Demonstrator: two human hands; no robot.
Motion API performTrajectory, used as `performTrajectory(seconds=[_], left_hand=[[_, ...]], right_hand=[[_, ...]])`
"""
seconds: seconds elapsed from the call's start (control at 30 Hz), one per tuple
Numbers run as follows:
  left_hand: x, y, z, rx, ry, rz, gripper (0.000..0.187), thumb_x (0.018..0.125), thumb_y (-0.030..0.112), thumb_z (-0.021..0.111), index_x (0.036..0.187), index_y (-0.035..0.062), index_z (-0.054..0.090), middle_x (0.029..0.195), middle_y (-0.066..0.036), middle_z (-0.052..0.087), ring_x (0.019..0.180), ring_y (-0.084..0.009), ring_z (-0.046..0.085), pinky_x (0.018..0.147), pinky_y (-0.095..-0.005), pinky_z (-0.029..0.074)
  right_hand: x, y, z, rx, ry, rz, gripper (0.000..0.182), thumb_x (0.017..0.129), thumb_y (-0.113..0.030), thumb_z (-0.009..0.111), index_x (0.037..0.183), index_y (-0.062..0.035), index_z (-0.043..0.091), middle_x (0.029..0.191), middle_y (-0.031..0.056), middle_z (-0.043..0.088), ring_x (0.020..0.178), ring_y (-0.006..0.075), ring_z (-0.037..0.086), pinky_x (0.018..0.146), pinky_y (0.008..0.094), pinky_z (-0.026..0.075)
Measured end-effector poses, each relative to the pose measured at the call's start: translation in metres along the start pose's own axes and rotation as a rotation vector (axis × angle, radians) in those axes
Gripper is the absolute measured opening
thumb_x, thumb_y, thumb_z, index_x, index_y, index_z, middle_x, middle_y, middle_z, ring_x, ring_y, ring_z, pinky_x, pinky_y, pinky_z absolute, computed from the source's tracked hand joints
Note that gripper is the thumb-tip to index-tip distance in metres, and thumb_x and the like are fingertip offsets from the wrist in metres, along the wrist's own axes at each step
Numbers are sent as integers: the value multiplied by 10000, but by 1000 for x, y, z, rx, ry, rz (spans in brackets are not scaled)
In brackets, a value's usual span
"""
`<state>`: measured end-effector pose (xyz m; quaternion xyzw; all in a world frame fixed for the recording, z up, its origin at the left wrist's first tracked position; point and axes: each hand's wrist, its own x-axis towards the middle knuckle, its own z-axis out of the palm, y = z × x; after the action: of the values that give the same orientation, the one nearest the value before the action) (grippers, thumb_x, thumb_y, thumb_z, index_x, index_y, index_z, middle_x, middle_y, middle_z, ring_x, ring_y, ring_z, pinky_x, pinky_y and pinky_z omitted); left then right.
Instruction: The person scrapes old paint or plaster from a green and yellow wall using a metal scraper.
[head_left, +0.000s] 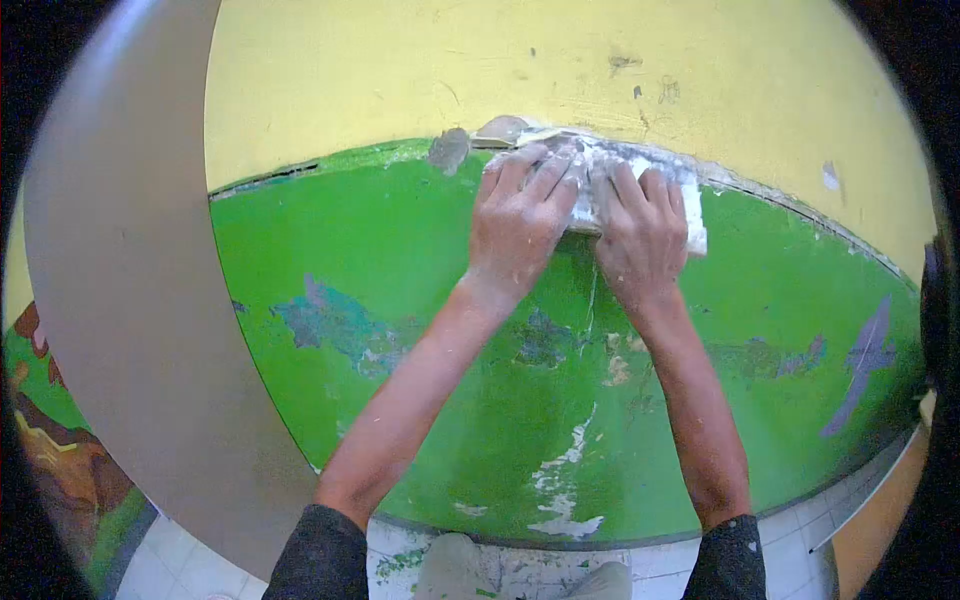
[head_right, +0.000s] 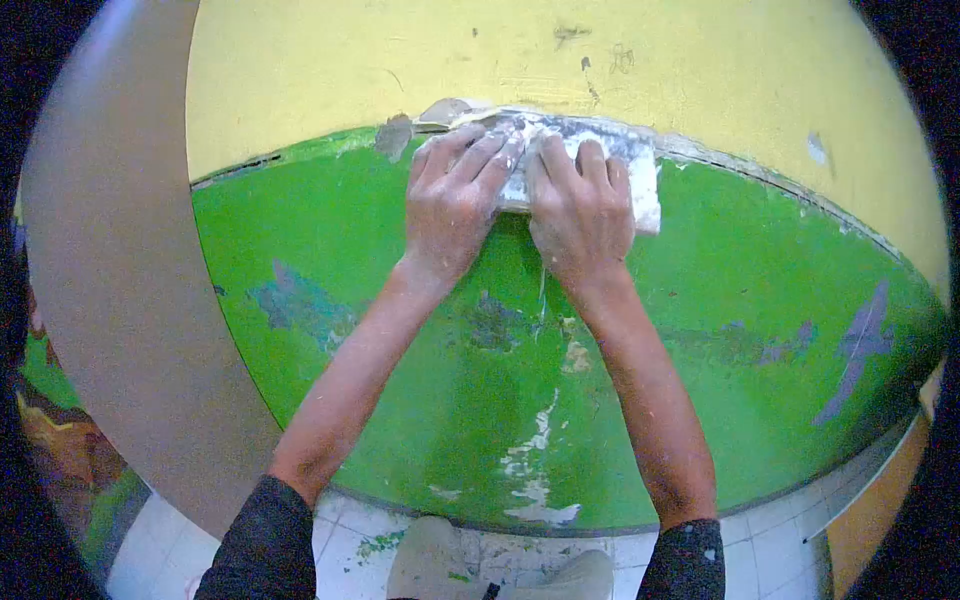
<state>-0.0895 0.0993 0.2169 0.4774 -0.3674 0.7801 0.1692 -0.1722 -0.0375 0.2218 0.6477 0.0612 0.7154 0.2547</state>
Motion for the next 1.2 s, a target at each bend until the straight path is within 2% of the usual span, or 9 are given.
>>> performTrajectory(seconds=[0.1,0.13,0.17,0.33,0.67,0.77,0.87,0.97,1.2], left_hand=[[-7,9,2,-37,-36,-46,267,806,92,648,1062,96,722,1185,-24,697,1147,-222,611,981,-412,463],[-1,7,3,-74,-31,-91,309,789,53,652,1086,97,725,1200,-29,702,1146,-234,618,986,-416,461],[-1,7,1,-73,-22,-90,309,789,53,652,1086,97,725,1200,-29,702,1146,-234,618,986,-416,461],[-2,3,7,-27,-29,-22,249,834,108,649,1069,98,729,1216,-29,696,1173,-232,600,985,-431,467],[0,12,7,-128,-27,-127,382,799,6,636,1155,109,729,1249,-46,698,1201,-274,608,1015,-430,459],[-6,13,0,-104,-41,-79,307,829,79,646,1125,83,725,1253,-46,684,1212,-264,588,1030,-447,461],[-5,9,12,-81,-49,-73,331,814,58,636,1132,83,724,1265,-43,679,1232,-273,580,1043,-455,454],[-5,13,9,-69,-44,-111,343,810,51,634,1139,87,722,1303,-38,661,1263,-281,563,1047,-456,460],[3,10,8,-134,-65,-154,383,804,35,634,1172,95,720,1301,-41,667,1274,-280,571,1072,-447,456]], right_hand=[[-13,1,3,-21,-13,-17,311,701,-8,628,1005,-41,686,1032,45,628,895,250,557,787,383,456],[-3,4,-4,-23,15,-16,221,724,-68,632,939,-61,685,988,34,602,874,237,554,756,380,445],[4,5,-8,-19,38,-21,141,748,-128,636,873,-81,683,944,23,576,853,223,550,725,376,434],[-1,8,5,-21,102,-49,117,762,-129,635,846,-70,691,932,34,577,855,228,557,748,382,449],[-7,11,5,-17,66,-42,132,766,-124,623,857,-49,682,921,44,571,832,221,536,722,379,432],[-3,7,-6,2,66,-19,148,758,-129,624,866,-45,680,920,48,571,820,228,529,711,387,421],[-15,13,24,14,136,-52,221,748,-116,620,940,-35,692,932,55,576,813,235,523,714,396,412],[-6,12,2,62,80,-20,234,746,-105,613,950,-21,694,924,63,573,806,238,519,710,395,411],[-4,10,6,31,70,-26,193,752,-117,621,901,-21,696,959,64,596,829,243,532,726,392,429]])
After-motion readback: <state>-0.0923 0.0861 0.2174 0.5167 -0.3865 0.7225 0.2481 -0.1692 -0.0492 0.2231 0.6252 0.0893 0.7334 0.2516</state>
